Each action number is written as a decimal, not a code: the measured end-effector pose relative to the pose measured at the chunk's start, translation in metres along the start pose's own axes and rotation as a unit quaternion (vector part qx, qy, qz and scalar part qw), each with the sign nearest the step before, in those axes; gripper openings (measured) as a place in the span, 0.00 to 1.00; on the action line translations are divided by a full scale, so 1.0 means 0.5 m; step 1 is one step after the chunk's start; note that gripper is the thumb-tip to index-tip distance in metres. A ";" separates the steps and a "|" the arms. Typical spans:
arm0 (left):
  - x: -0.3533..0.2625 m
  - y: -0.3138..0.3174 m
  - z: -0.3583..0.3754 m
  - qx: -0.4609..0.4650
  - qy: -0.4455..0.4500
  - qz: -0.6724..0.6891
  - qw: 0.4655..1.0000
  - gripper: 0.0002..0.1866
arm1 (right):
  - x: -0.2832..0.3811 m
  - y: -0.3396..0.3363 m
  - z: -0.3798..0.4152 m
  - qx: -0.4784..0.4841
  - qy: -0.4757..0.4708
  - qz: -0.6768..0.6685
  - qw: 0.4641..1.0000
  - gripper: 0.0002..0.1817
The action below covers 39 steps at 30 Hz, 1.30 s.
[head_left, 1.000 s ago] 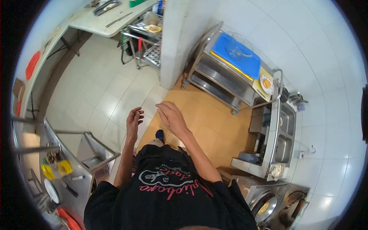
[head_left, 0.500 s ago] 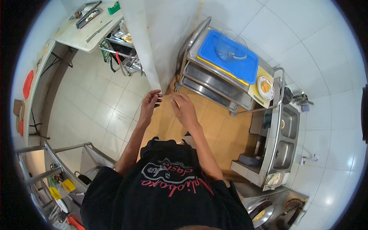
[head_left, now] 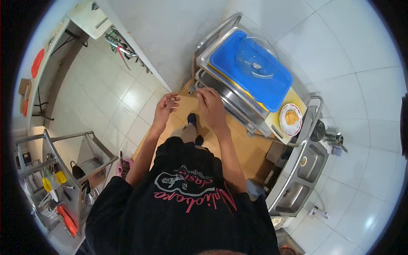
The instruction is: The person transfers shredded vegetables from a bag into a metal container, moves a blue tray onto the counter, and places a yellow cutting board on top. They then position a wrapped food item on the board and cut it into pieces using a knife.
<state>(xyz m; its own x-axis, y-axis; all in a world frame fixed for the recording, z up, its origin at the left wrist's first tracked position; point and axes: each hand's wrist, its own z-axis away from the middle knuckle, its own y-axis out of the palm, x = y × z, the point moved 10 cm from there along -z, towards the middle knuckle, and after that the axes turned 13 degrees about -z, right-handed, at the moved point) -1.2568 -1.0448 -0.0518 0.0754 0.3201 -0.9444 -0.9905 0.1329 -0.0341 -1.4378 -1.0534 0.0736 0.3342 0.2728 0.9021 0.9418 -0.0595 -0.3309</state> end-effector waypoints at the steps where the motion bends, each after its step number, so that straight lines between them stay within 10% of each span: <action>1: -0.001 0.008 -0.020 0.000 0.001 0.000 1.000 0.16 | -0.015 -0.013 -0.017 -0.005 0.006 0.002 1.000 0.09; 16: -0.115 0.275 -0.336 0.125 0.041 -0.067 0.989 0.15 | -0.190 -0.280 -0.118 -0.107 0.084 0.029 0.990 0.11; 26: -0.039 0.332 -0.474 -0.004 0.057 -0.135 0.989 0.15 | -0.287 -0.488 -0.154 -0.126 0.095 0.042 0.987 0.11; 34: -0.058 0.307 -0.519 -0.169 0.237 -0.509 0.810 0.21 | -0.417 -0.593 -0.146 -0.166 0.102 0.033 0.980 0.11; 39: -0.002 0.286 -0.609 -0.146 0.164 -0.499 0.838 0.25 | -0.504 -0.667 -0.100 -0.207 0.147 0.124 0.959 0.15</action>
<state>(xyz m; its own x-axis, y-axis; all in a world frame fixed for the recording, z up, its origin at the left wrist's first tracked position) -1.4333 -1.3114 -0.1554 0.8953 -0.0947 -0.4354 -0.4422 -0.0697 -0.8942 -1.8342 -1.1503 -0.0297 0.4881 -0.0769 0.8694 0.7459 -0.4805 -0.4613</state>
